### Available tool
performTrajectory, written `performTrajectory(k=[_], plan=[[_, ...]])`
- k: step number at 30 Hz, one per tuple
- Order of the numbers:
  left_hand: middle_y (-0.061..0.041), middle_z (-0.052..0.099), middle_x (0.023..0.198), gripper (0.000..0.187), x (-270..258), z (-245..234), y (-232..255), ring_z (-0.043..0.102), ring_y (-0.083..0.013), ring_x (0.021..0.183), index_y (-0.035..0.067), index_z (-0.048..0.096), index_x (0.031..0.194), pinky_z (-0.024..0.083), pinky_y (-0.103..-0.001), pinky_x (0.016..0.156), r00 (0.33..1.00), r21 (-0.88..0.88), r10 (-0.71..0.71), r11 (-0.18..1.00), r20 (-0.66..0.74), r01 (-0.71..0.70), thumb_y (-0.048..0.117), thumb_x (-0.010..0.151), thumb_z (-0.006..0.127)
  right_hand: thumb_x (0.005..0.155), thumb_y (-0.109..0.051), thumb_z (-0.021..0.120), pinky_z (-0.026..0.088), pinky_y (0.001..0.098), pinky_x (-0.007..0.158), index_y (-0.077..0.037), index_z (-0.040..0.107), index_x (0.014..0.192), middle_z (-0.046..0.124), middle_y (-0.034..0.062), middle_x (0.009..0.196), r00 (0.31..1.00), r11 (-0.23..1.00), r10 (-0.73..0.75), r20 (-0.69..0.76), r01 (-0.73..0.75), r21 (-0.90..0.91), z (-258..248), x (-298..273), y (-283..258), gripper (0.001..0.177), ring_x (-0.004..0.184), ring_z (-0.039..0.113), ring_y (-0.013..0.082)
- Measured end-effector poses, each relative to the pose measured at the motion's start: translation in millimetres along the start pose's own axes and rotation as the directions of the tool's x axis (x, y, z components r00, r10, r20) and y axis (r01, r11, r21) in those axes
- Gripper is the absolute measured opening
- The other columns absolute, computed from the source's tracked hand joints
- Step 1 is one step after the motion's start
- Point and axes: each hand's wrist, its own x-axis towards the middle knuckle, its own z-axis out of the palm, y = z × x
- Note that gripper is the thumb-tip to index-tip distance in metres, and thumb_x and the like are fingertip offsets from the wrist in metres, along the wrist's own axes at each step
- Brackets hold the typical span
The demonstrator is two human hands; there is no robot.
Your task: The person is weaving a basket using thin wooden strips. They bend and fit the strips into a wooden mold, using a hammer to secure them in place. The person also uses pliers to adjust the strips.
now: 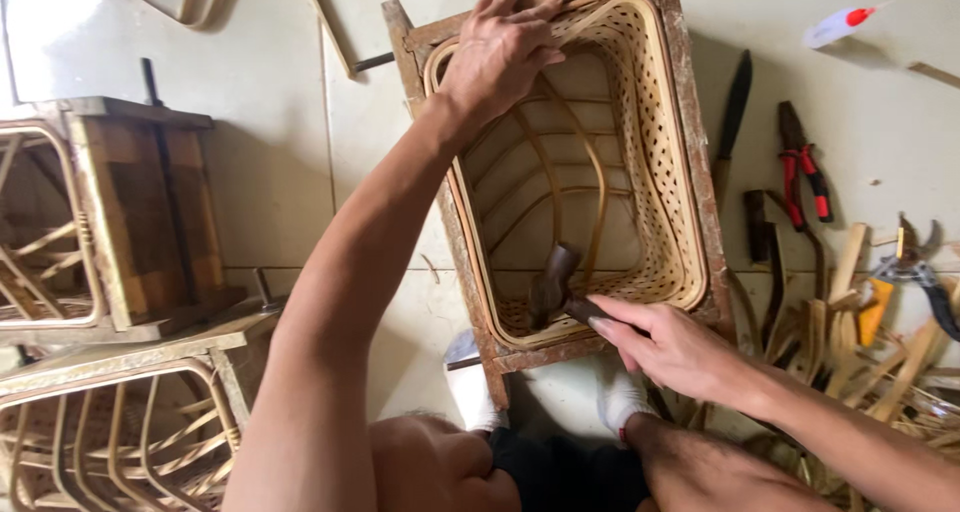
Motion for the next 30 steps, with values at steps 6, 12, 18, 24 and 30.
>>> performTrajectory(k=[6, 12, 18, 24, 30], plan=[[0.0, 0.065, 0.142, 0.025, -1.2, 12.9, -9.8, 0.054, -0.029, 0.135, 0.012, 0.077, 0.093, 0.039, -0.046, 0.112, 1.0, -0.004, 0.002, 1.0, -0.01, -0.002, 0.036, 0.099, 0.074, 0.101, -0.034, 0.052, 0.05, 0.0301, 0.04, -0.015, 0.047, 0.151, 0.062, 0.0038, 0.056, 0.998, 0.999, -0.047, 0.04, 0.047, -0.003, 24.0, 20.2, 0.3, 0.054, 0.042, 0.054, 0.0137], [-0.004, 0.067, 0.139, 0.026, -4.3, 3.4, -8.7, 0.055, -0.0296, 0.128, 0.008, 0.077, 0.088, 0.039, -0.047, 0.107, 1.0, -0.003, 0.021, 1.0, -0.021, -0.021, 0.034, 0.096, 0.075, 0.099, -0.034, 0.054, 0.052, 0.031, 0.045, -0.012, 0.059, 0.143, 0.065, 0.0069, 0.058, 0.997, 0.997, -0.039, 0.065, 0.044, -0.063, 21.8, 22.9, 2.3, 0.049, 0.044, 0.058, 0.0162], [-0.003, 0.067, 0.139, 0.025, -4.4, 5.8, -5.8, 0.057, -0.0281, 0.128, 0.008, 0.077, 0.097, 0.04, -0.047, 0.112, 1.0, -0.028, 0.007, 1.0, 0.013, -0.007, 0.033, 0.1, 0.074, 0.094, -0.035, 0.065, 0.048, 0.0338, 0.033, -0.01, 0.07, 0.12, 0.069, 0.014, 0.062, 0.981, 0.982, -0.186, -0.055, 0.183, -0.043, 2.1, -5.5, 51.3, 0.037, 0.038, 0.058, 0.0199], [-0.009, 0.068, 0.137, 0.02, -5.1, 0.3, -7.6, 0.054, -0.0347, 0.131, 0.009, 0.078, 0.094, 0.037, -0.051, 0.109, 0.984, 0.03, 0.141, 0.99, -0.11, -0.138, 0.028, 0.096, 0.077, 0.098, -0.023, 0.056, 0.051, 0.029, 0.041, -0.01, 0.059, 0.118, 0.063, 0.0104, 0.073, 0.962, 0.963, -0.088, -0.26, 0.015, -0.271, 0.9, -36.8, 150.5, 0.024, 0.048, 0.055, 0.0158], [-0.008, 0.068, 0.14, 0.023, -0.4, -1.0, -4.4, 0.06, -0.0271, 0.126, 0.007, 0.075, 0.093, 0.041, -0.049, 0.111, 0.998, -0.031, 0.065, 0.997, -0.026, -0.065, 0.028, 0.103, 0.076, 0.084, -0.01, 0.071, 0.051, 0.0296, 0.031, 0.007, 0.053, 0.133, 0.077, 0.0207, 0.085, 0.602, 0.499, -0.799, 0.0, 0.663, -0.558, 32.5, -2.6, 150.5, 0.055, 0.039, 0.062, 0.0172]])
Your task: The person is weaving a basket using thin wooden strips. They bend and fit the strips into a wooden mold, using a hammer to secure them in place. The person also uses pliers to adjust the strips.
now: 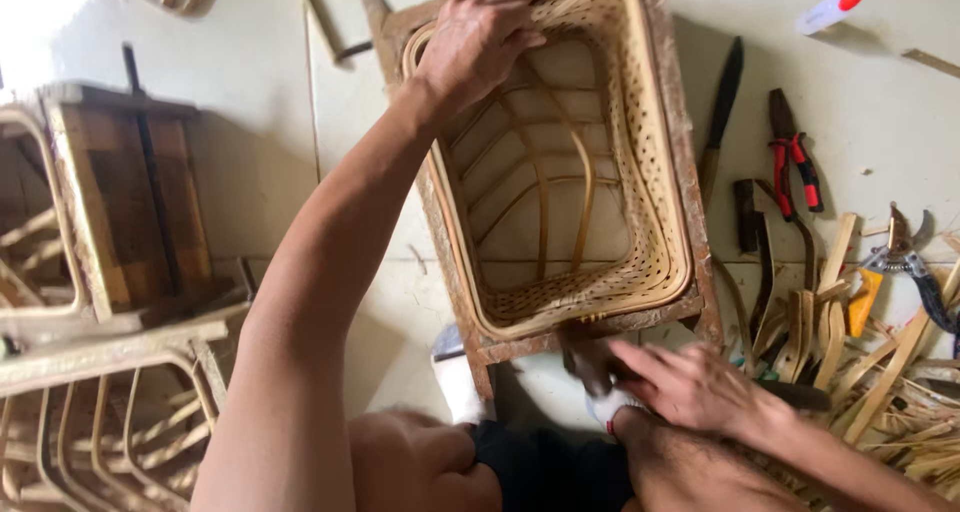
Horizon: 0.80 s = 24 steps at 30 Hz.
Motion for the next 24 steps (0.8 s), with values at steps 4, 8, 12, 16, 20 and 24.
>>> performTrajectory(k=[4, 8, 12, 16, 20, 24], plan=[[-0.011, 0.071, 0.135, 0.021, -5.2, -13.2, 4.2, 0.06, -0.0296, 0.123, 0.005, 0.076, 0.092, 0.044, -0.048, 0.104, 0.996, 0.001, 0.065, 0.998, -0.056, -0.065, 0.026, 0.097, 0.078, 0.085, -0.015, 0.069, 0.054, 0.0327, 0.044, 0.004, 0.056, 0.134, 0.073, 0.0156, 0.082, 0.963, 0.984, 0.177, -0.206, -0.176, 0.022, -15.6, -30.4, -14.1, 0.054, 0.051, 0.066, 0.02], [-0.007, 0.073, 0.132, 0.018, -6.4, -8.1, 5.8, 0.063, -0.0252, 0.118, 0.006, 0.078, 0.101, 0.044, -0.045, 0.105, 0.998, 0.02, 0.052, 0.998, -0.035, -0.051, 0.024, 0.104, 0.076, 0.092, -0.014, 0.059, 0.052, 0.0308, 0.039, 0.001, 0.06, 0.134, 0.073, 0.0122, 0.073, 0.841, 0.875, 0.48, -0.251, -0.44, 0.201, -2.6, -73.7, 10.6, 0.044, 0.045, 0.062, 0.0167], [-0.009, 0.07, 0.138, 0.018, -6.4, -6.8, -0.1, 0.063, -0.0243, 0.119, 0.008, 0.078, 0.098, 0.045, -0.044, 0.108, 0.998, 0.014, 0.055, 0.998, -0.034, -0.055, 0.024, 0.107, 0.075, 0.098, -0.018, 0.053, 0.047, 0.0302, 0.03, -0.005, 0.063, 0.131, 0.074, 0.0122, 0.073, 0.754, 0.776, 0.627, -0.194, -0.583, 0.242, 12.8, -96.7, 23.7, 0.036, 0.039, 0.058, 0.0157], [-0.008, 0.07, 0.138, 0.018, -6.8, -10.1, 5.2, 0.062, -0.0274, 0.122, 0.009, 0.079, 0.097, 0.044, -0.045, 0.106, 0.997, 0.013, 0.049, 0.999, -0.052, -0.048, 0.025, 0.103, 0.077, 0.1, -0.017, 0.056, 0.05, 0.028, 0.037, -0.002, 0.065, 0.123, 0.071, 0.0084, 0.071, 0.713, 0.805, 0.592, -0.376, -0.544, 0.235, 13.0, -100.3, 11.0, 0.029, 0.048, 0.062, 0.0117], [-0.009, 0.07, 0.138, 0.015, -6.8, -18.0, 9.5, 0.057, -0.034, 0.128, 0.008, 0.079, 0.097, 0.041, -0.047, 0.104, 0.996, 0.046, 0.067, 0.997, -0.054, -0.064, 0.024, 0.096, 0.079, 0.098, -0.015, 0.059, 0.05, 0.0295, 0.046, -0.004, 0.068, 0.122, 0.071, 0.0067, 0.076, 0.467, 0.62, 0.765, -0.443, -0.72, 0.312, 28.3, -114.2, -3.4, 0.028, 0.055, 0.062, 0.014], [-0.009, 0.07, 0.138, 0.018, -7.2, -19.8, 8.0, 0.06, -0.0311, 0.12, 0.005, 0.077, 0.096, 0.042, -0.049, 0.102, 1.0, -0.025, 0.004, 1.0, -0.007, -0.004, 0.023, 0.096, 0.08, 0.096, -0.016, 0.061, 0.049, 0.0307, 0.06, -0.003, 0.065, 0.125, 0.07, 0.008, 0.088, 0.198, 0.328, 0.941, -0.275, -0.737, 0.591, 57.5, -109.1, -35.6, 0.032, 0.07, 0.062, 0.0156]])
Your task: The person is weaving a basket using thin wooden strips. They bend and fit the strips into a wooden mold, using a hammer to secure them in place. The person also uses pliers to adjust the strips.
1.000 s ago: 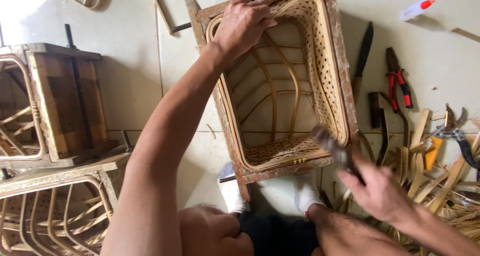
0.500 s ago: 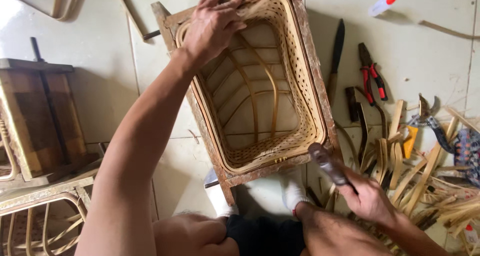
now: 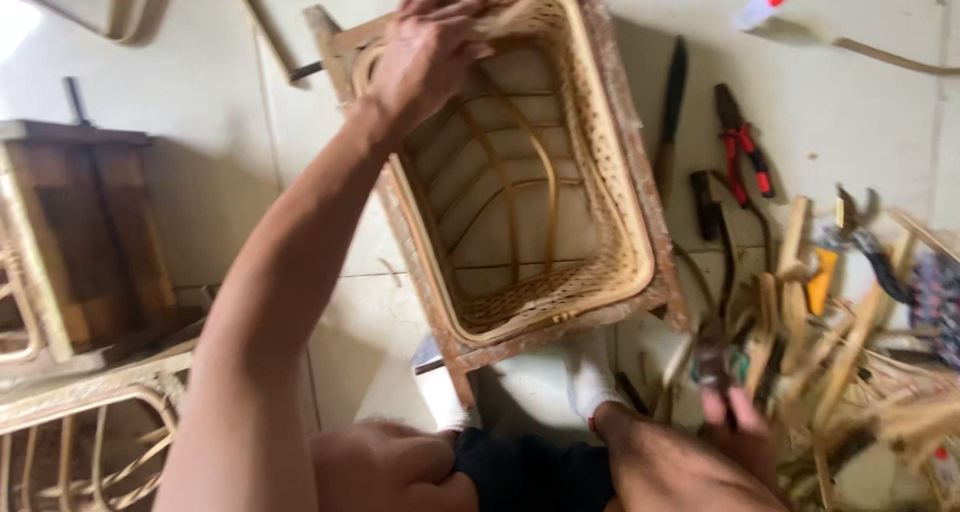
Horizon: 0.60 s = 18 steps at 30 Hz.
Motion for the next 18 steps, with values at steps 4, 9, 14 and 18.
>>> performTrajectory(k=[4, 9, 14, 18], plan=[[-0.008, 0.071, 0.136, 0.016, -0.1, 11.1, -1.8, 0.059, -0.0308, 0.119, 0.008, 0.078, 0.097, 0.041, -0.05, 0.103, 0.999, 0.055, 0.03, 0.998, -0.023, -0.029, 0.024, 0.095, 0.079, 0.093, -0.017, 0.064, 0.048, 0.0318, 0.074, -0.003, 0.062, 0.128, 0.068, 0.0094, 0.1, 0.973, 0.972, 0.186, 0.137, -0.202, 0.118, 35.0, -13.1, -10.0, 0.037, 0.085, 0.061, 0.0172], [-0.006, 0.066, 0.141, 0.019, -0.8, 27.2, -13.1, 0.059, -0.0279, 0.129, 0.013, 0.077, 0.092, 0.041, -0.048, 0.111, 1.0, 0.075, -0.006, 0.997, -0.027, 0.008, 0.029, 0.101, 0.074, 0.091, -0.018, 0.067, 0.048, 0.0333, 0.091, -0.003, 0.058, 0.132, 0.066, 0.011, 0.115, 0.955, 0.956, 0.23, 0.187, -0.258, 0.142, 43.7, -29.3, -33.4, 0.045, 0.104, 0.061, 0.0192], [-0.003, 0.066, 0.139, 0.023, 3.4, 27.5, -7.9, 0.054, -0.0353, 0.131, 0.012, 0.078, 0.089, 0.039, -0.049, 0.107, 0.999, 0.109, -0.036, 0.993, -0.04, 0.04, 0.033, 0.097, 0.072, 0.09, -0.018, 0.069, 0.049, 0.0327, 0.102, -0.003, 0.06, 0.129, 0.067, 0.0121, 0.124, 0.978, 0.988, -0.142, 0.155, 0.15, -0.043, 14.7, -17.1, -101.2, 0.043, 0.115, 0.063, 0.02], [-0.004, 0.064, 0.142, 0.025, 4.6, 23.1, -3.6, 0.051, -0.0332, 0.133, 0.009, 0.078, 0.095, 0.038, -0.047, 0.109, 0.997, 0.082, -0.079, 0.994, 0.012, 0.078, 0.033, 0.098, 0.071, 0.089, -0.016, 0.07, 0.055, 0.0309, 0.094, -0.007, 0.077, 0.106, 0.076, 0.0087, 0.109, 0.569, 0.522, -0.785, 0.243, 0.82, -0.234, 14.2, 30.8, -166.6, 0.021, 0.103, 0.068, 0.0179]])
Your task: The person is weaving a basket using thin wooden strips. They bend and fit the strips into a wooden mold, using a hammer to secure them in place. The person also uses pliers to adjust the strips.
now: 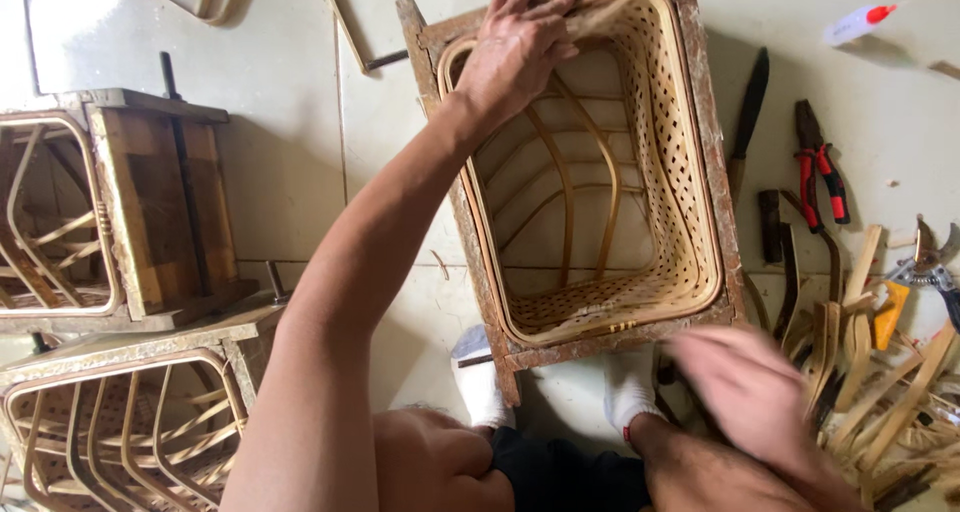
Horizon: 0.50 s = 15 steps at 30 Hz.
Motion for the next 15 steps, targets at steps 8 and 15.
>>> performTrajectory(k=[8, 15], plan=[[-0.004, 0.062, 0.145, 0.024, -3.3, 1.1, 2.7, 0.051, -0.0295, 0.132, 0.008, 0.079, 0.099, 0.036, -0.045, 0.111, 1.0, -0.057, -0.019, 0.998, -0.004, 0.019, 0.031, 0.097, 0.073, 0.087, -0.03, 0.076, 0.052, 0.039, 0.079, -0.008, 0.081, 0.104, 0.067, 0.0101, 0.084, 0.761, 0.884, -0.098, 0.641, -0.23, 0.408, 96.9, 107.9, -46.1, 0.029, 0.085, 0.065, 0.0224], [-0.006, 0.064, 0.142, 0.02, -7.0, 8.2, 1.0, 0.051, -0.0329, 0.131, 0.01, 0.079, 0.097, 0.038, -0.047, 0.109, 1.0, 0.002, 0.012, 1.0, -0.024, -0.012, 0.029, 0.096, 0.073, 0.081, -0.039, 0.079, 0.05, 0.0396, 0.077, -0.003, 0.076, 0.077, 0.066, 0.0071, 0.078, 0.739, 0.866, 0.117, 0.664, -0.404, 0.296, 98.5, 104.0, -65.0, 0.036, 0.08, 0.064, 0.023]])
